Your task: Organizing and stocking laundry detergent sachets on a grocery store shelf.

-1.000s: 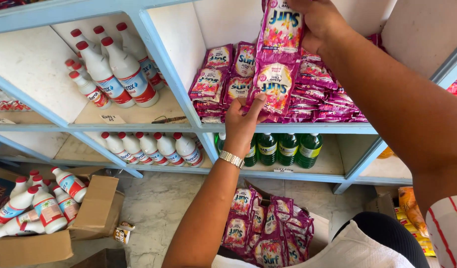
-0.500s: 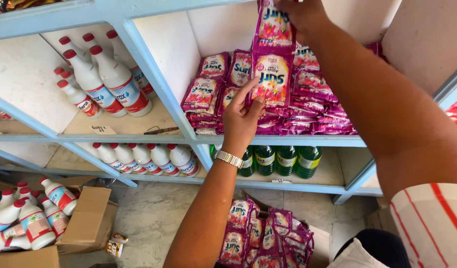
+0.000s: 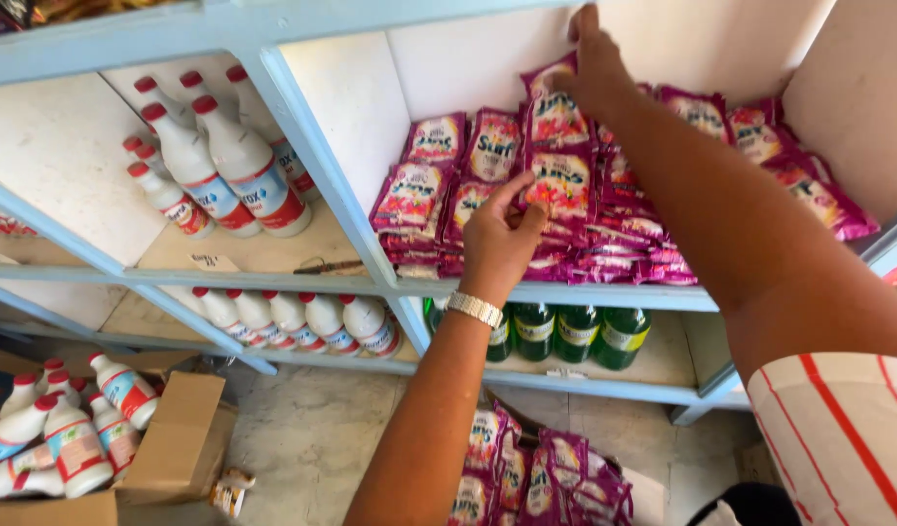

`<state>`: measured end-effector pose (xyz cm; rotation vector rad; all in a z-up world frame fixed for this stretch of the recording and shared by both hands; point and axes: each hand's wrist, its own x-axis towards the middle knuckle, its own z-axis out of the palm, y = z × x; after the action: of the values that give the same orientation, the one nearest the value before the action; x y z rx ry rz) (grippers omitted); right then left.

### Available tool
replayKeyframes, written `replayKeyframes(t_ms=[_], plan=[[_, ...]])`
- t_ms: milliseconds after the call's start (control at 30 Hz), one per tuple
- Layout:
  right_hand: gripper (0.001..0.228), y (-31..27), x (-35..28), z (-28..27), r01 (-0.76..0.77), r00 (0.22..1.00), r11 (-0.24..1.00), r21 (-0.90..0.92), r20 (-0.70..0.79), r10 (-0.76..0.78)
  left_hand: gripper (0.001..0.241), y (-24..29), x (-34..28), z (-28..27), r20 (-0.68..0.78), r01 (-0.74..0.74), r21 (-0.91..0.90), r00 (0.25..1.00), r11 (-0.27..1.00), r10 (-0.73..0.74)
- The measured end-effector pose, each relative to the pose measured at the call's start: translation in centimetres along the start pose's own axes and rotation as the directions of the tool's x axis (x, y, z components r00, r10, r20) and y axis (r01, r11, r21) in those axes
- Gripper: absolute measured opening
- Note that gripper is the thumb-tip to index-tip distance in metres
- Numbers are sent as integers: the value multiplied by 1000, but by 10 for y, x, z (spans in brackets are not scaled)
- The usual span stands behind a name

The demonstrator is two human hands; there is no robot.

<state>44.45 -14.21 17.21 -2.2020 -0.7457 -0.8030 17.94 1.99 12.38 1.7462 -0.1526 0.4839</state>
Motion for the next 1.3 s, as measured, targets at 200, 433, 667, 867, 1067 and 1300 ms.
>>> replayKeyframes(t_ms=[200,433,667,867,1067,1300], plan=[[52,-42,1,-27,16,983,974,-225,182,26,40,23,-13,-5,-47,-53,99,997,994,58],[40,-71,-2,-49,159,867,899,-408,494,71,32,37,-30,-8,-28,-475,525,820,706,572],[71,-25,-20,-8,160,683,927,-340,716,145,21,25,-33,-7,16,-446,432,873,783,488],[70,-35,-16,-5,79,622,888,-453,719,311,22,22,-40,1,-46,-423,434,871,795,489],[72,-40,-20,-1,-2,631,901,-434,699,338,24,14,-43,8,-86,-420,448,858,789,506],[76,-31,-18,-3,-40,644,929,-369,701,306,24,13,-44,11,-97,-390,448,873,804,477]])
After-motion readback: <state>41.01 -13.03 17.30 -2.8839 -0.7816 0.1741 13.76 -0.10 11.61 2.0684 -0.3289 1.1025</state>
